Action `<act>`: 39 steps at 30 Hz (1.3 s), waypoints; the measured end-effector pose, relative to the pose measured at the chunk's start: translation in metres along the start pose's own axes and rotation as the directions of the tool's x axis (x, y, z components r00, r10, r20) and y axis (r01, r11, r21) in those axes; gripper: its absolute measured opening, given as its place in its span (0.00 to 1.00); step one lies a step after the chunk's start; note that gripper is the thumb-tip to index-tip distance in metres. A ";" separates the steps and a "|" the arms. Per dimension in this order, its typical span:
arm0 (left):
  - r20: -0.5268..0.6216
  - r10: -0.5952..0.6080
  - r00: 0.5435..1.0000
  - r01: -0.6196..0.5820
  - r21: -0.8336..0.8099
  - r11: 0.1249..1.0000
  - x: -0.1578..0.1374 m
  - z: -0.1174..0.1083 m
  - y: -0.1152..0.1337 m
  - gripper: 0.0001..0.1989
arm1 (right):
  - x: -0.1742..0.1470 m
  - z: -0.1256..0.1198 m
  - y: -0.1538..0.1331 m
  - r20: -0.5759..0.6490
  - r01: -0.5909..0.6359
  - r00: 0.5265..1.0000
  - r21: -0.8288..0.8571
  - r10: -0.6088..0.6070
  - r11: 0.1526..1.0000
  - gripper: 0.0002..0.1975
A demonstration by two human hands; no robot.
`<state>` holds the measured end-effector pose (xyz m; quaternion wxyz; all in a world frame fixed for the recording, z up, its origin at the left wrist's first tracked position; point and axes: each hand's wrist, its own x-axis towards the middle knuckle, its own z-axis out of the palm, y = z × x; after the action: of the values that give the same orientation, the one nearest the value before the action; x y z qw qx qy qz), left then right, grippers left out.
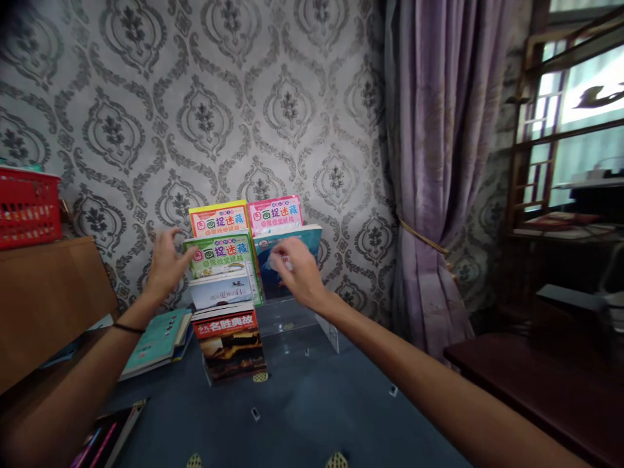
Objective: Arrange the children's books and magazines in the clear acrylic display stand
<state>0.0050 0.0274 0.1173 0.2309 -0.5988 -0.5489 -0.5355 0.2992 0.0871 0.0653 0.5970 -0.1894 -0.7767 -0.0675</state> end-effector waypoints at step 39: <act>0.526 -0.323 0.787 0.586 -0.471 0.660 0.002 0.029 -0.057 0.47 | 0.167 0.064 0.042 0.891 -0.481 0.432 0.100 0.137 0.871 0.18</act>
<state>-0.0356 0.0703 0.0924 -0.2372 -0.5750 -0.5142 -0.5905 0.2211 0.1831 0.2017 0.1521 -0.2323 -0.9178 0.2839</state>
